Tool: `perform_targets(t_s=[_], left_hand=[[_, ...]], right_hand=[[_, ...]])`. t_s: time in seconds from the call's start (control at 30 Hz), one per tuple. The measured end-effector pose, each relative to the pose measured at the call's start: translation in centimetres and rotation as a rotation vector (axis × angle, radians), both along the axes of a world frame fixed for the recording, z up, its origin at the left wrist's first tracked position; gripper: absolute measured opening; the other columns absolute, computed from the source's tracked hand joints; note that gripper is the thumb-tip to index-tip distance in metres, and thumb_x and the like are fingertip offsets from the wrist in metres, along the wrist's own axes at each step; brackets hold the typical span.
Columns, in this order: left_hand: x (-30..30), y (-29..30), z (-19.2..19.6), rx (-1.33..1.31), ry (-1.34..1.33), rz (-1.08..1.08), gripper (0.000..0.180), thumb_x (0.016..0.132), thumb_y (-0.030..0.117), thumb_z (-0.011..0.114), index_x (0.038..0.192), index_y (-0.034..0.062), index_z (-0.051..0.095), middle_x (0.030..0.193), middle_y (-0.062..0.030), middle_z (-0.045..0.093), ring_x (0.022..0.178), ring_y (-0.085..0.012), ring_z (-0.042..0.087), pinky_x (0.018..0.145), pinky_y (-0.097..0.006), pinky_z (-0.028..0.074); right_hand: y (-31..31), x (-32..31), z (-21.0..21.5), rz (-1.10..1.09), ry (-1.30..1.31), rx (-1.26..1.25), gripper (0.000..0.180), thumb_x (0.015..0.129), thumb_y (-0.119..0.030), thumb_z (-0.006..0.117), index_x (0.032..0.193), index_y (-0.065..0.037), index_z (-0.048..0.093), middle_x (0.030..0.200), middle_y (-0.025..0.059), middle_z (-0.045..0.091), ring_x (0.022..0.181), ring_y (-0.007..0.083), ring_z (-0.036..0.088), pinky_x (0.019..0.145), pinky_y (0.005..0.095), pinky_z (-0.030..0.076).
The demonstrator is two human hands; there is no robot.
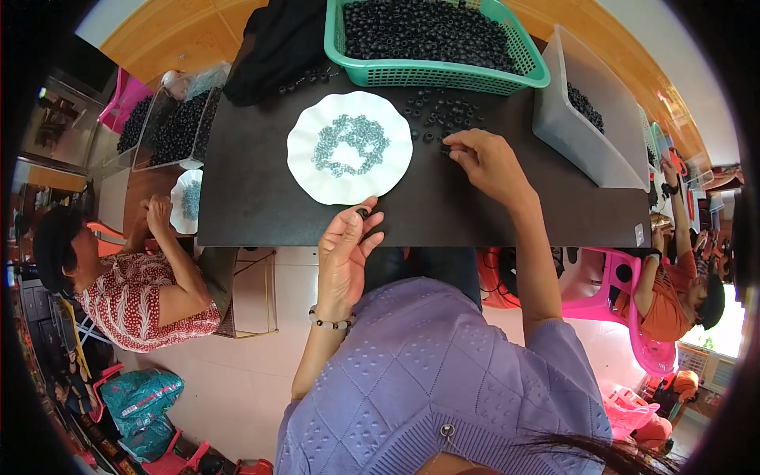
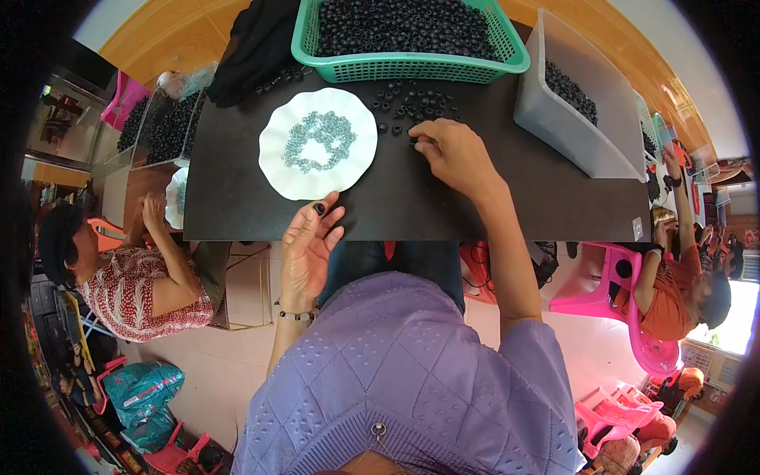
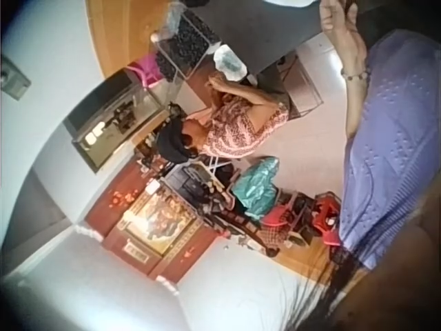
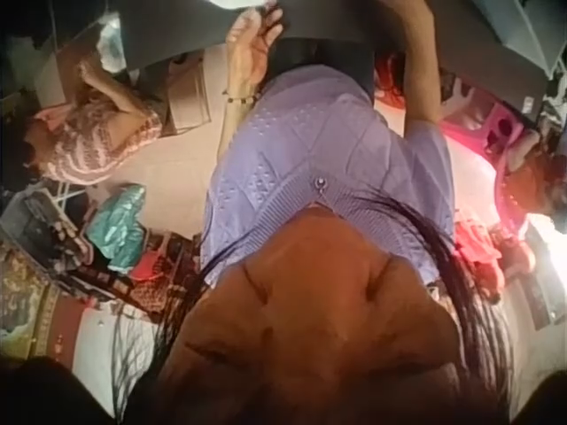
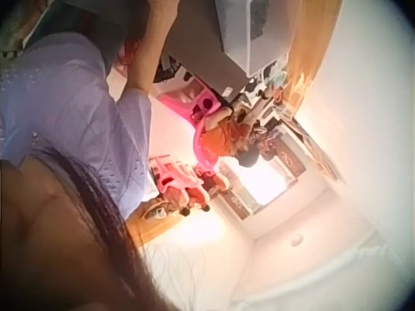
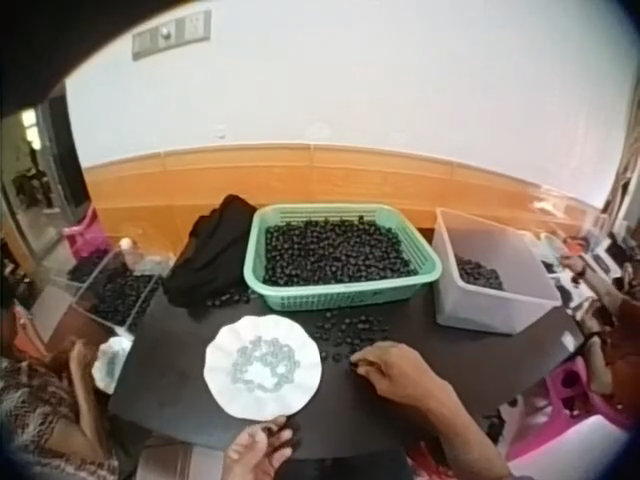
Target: Manually assembling small silver components into black plastic beads at a workshop table.
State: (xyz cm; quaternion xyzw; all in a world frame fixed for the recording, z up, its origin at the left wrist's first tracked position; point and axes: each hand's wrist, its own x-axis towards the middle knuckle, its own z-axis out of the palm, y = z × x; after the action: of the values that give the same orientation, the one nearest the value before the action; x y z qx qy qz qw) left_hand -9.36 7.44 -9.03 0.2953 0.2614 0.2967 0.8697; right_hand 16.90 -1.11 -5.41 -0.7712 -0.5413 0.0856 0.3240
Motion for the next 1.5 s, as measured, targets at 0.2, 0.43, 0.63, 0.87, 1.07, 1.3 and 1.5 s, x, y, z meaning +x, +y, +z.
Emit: perform_targets(t_s=[0.2, 0.43, 0.63, 0.87, 1.07, 1.3, 1.5], left_hand=[[-0.7, -0.3, -0.4, -0.044, 0.001, -0.048, 0.023, 0.096, 0.023, 0.059, 0.107, 0.0033, 0.063, 0.11, -0.0091, 0.066, 0.091, -0.0118, 0.064, 0.077, -0.023, 0.052], [-0.8, -0.9, 0.0, -0.038, 0.02, -0.129, 0.024, 0.097, 0.024, 0.058, 0.108, 0.0032, 0.063, 0.093, -0.002, 0.064, 0.079, -0.0067, 0.059, 0.072, -0.021, 0.048], [-0.8, -1.2, 0.1, -0.023, 0.054, -0.146, 0.023, 0.097, 0.024, 0.058, 0.106, 0.004, 0.062, 0.091, -0.0008, 0.063, 0.078, -0.0064, 0.057, 0.071, -0.021, 0.046], [-0.9, -1.3, 0.3, -0.005, 0.083, -0.141, 0.023, 0.096, 0.024, 0.059, 0.107, 0.0041, 0.063, 0.091, 0.0001, 0.063, 0.078, -0.0059, 0.056, 0.072, -0.02, 0.045], [-1.0, -1.3, 0.1, -0.031, 0.055, -0.137, 0.026, 0.096, 0.024, 0.06, 0.111, 0.0039, 0.064, 0.092, 0.0002, 0.066, 0.077, -0.0034, 0.058, 0.072, -0.018, 0.047], [-1.1, -1.4, 0.0, -0.042, 0.067, -0.136, 0.024, 0.096, 0.024, 0.059, 0.108, 0.0045, 0.063, 0.091, -0.0001, 0.064, 0.078, -0.0062, 0.057, 0.071, -0.021, 0.046], [-1.5, -0.9, -1.0, -0.198, -0.036, -0.118, 0.024, 0.096, 0.024, 0.059, 0.109, 0.0036, 0.063, 0.086, 0.001, 0.064, 0.073, -0.0059, 0.057, 0.069, -0.02, 0.048]], right_hand=[[0.6, 0.0, 0.1, 0.025, -0.064, -0.004, 0.021, 0.08, 0.0, 0.063, 0.1, -0.002, 0.068, 0.084, 0.0129, 0.064, 0.073, 0.0255, 0.06, 0.068, 0.034, 0.048], [0.6, 0.9, 0.0, -0.045, -0.241, 0.038, 0.017, 0.079, 0.001, 0.062, 0.094, -0.004, 0.069, 0.086, 0.0105, 0.063, 0.091, 0.0298, 0.057, 0.081, 0.0373, 0.046], [1.1, 0.7, 0.1, -0.052, -0.233, 0.024, 0.012, 0.08, -0.003, 0.064, 0.091, -0.006, 0.069, 0.087, 0.0095, 0.063, 0.092, 0.0286, 0.057, 0.08, 0.0371, 0.046], [2.7, -0.1, 0.1, -0.107, -0.307, -0.123, 0.013, 0.08, -0.017, 0.069, 0.087, -0.007, 0.07, 0.084, 0.0081, 0.062, 0.089, 0.0273, 0.056, 0.077, 0.0384, 0.047], [3.1, -0.4, 0.3, -0.096, -0.315, -0.097, 0.011, 0.08, -0.015, 0.069, 0.087, -0.006, 0.07, 0.084, 0.0079, 0.062, 0.088, 0.0267, 0.056, 0.075, 0.0375, 0.047], [3.9, -1.4, 0.0, 0.134, -0.209, 0.183, 0.014, 0.078, -0.002, 0.066, 0.092, -0.007, 0.069, 0.088, 0.0078, 0.063, 0.087, 0.0267, 0.055, 0.079, 0.0353, 0.046], [4.8, -3.5, 1.0, 0.324, -0.2, 0.207, 0.017, 0.076, 0.0, 0.067, 0.091, -0.007, 0.069, 0.102, 0.0059, 0.061, 0.099, 0.0267, 0.051, 0.085, 0.0356, 0.045]])
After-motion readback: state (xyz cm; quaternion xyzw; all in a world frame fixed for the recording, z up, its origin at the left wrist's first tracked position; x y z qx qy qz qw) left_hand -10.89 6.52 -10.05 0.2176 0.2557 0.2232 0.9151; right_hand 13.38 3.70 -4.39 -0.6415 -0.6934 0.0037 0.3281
